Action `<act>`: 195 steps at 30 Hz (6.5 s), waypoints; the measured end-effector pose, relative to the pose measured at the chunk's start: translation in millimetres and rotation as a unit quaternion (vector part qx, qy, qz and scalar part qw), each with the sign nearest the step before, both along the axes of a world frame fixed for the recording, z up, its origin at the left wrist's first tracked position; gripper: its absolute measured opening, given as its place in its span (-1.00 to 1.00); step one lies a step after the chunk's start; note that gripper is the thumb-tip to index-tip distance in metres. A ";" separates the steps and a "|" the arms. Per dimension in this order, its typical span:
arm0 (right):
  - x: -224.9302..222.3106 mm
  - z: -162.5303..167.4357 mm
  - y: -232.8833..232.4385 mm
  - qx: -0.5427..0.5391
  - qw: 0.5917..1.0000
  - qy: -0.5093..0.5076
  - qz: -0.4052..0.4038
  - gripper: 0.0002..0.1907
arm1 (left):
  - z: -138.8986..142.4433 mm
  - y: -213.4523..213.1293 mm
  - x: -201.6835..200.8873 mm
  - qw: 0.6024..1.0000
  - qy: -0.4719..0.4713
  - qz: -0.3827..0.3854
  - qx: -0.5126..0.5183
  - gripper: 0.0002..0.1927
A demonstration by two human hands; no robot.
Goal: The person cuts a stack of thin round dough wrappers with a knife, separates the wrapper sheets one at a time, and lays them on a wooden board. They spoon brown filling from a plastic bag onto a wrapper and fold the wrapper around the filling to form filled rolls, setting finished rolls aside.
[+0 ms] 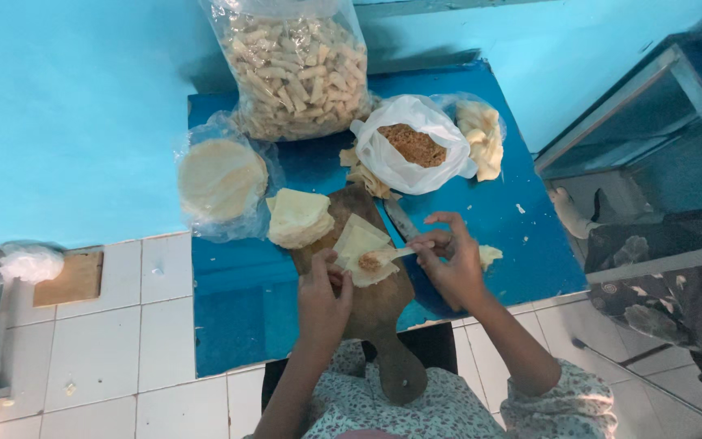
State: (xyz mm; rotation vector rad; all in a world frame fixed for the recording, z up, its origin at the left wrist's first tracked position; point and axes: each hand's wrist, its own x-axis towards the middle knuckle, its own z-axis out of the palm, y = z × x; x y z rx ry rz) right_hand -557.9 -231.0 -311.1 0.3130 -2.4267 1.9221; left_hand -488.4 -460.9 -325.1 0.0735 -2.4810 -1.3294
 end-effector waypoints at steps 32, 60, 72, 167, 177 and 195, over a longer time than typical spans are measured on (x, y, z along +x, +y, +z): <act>9.0 -8.3 3.0 0.167 0.936 0.311 0.001 -0.71 | -4.7 3.8 -5.2 0.999 -0.001 -0.014 0.046 -0.61; -20.1 -10.3 14.0 -0.008 0.991 0.119 -0.053 -0.58 | -4.1 1.7 -4.1 0.996 0.034 -0.070 0.049 -0.64; -100.6 54.2 25.9 0.174 0.920 0.267 -0.227 -0.53 | -0.2 2.7 -4.3 0.993 0.056 -0.102 0.016 -0.65; 14.9 19.2 -43.7 0.319 0.919 0.175 0.149 -0.63 | 14.4 -5.6 -18.7 0.986 0.047 -0.151 -0.050 -0.62; 1.3 27.9 -52.1 0.339 0.914 0.102 0.199 -0.61 | 11.2 -8.9 -21.3 0.980 0.072 -0.161 -0.091 -0.91; -14.7 27.7 -56.6 0.321 0.910 0.156 0.211 -0.38 | 7.8 -3.2 -29.1 0.988 0.081 -0.098 -0.087 -0.91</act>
